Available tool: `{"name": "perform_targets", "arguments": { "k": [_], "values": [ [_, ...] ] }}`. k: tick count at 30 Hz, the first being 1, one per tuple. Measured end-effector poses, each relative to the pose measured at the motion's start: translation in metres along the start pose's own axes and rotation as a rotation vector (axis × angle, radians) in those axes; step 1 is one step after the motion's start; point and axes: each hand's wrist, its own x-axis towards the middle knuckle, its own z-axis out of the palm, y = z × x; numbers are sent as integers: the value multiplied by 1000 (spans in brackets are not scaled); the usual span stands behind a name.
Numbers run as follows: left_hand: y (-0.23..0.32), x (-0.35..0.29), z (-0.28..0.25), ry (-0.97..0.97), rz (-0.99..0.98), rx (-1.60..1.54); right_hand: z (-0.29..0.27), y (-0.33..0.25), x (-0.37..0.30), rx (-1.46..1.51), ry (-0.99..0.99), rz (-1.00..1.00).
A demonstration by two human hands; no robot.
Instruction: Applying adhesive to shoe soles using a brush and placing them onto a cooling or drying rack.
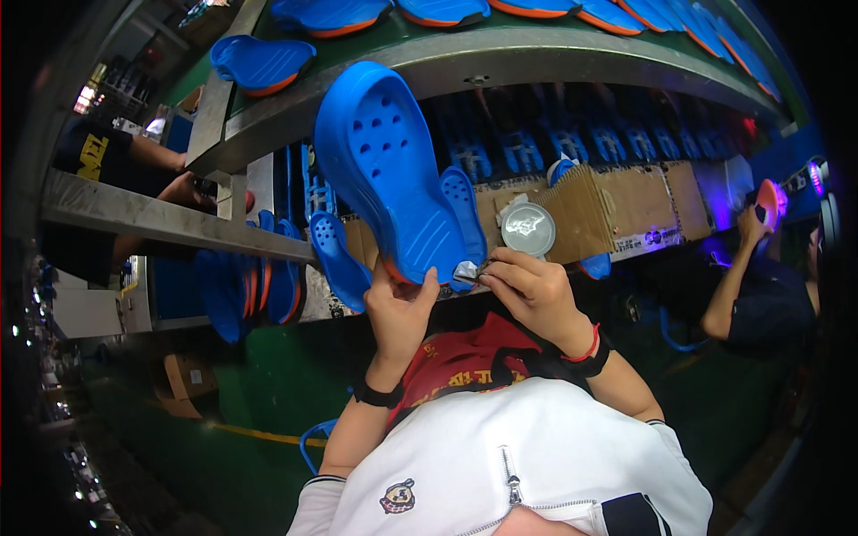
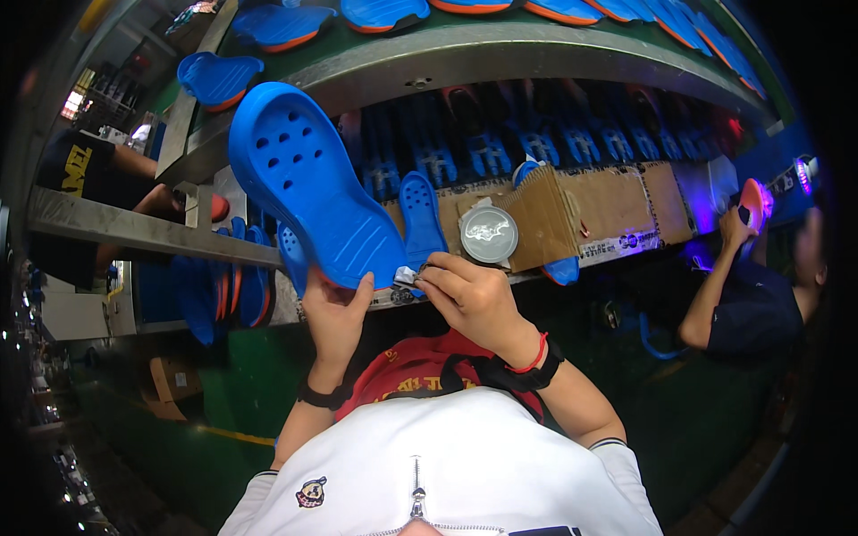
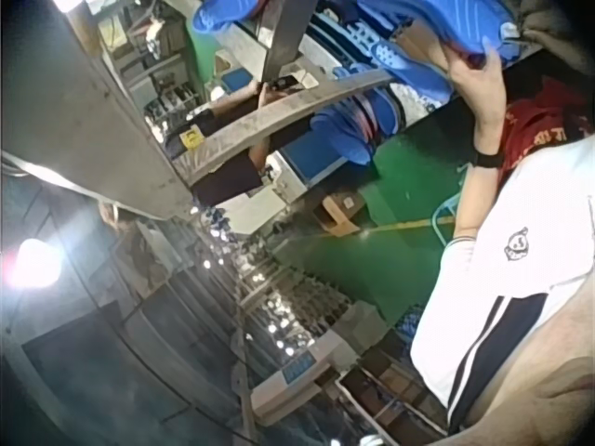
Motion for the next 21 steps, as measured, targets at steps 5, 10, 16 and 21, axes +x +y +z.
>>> {"name": "perform_targets", "arguments": {
  "k": [5,10,16,21],
  "values": [
    [-3,-3,-1,9,0,15,-1,1,-2,-92,-11,-14],
    [-1,-1,-1,4,15,122,-8,-2,-1,-162,20,0],
    [25,32,-12,-73,99,-187,-33,-3,-1,-104,154,97],
    [63,119,-72,98,116,-153,-41,2,-11,-112,193,162]
  ]
}}
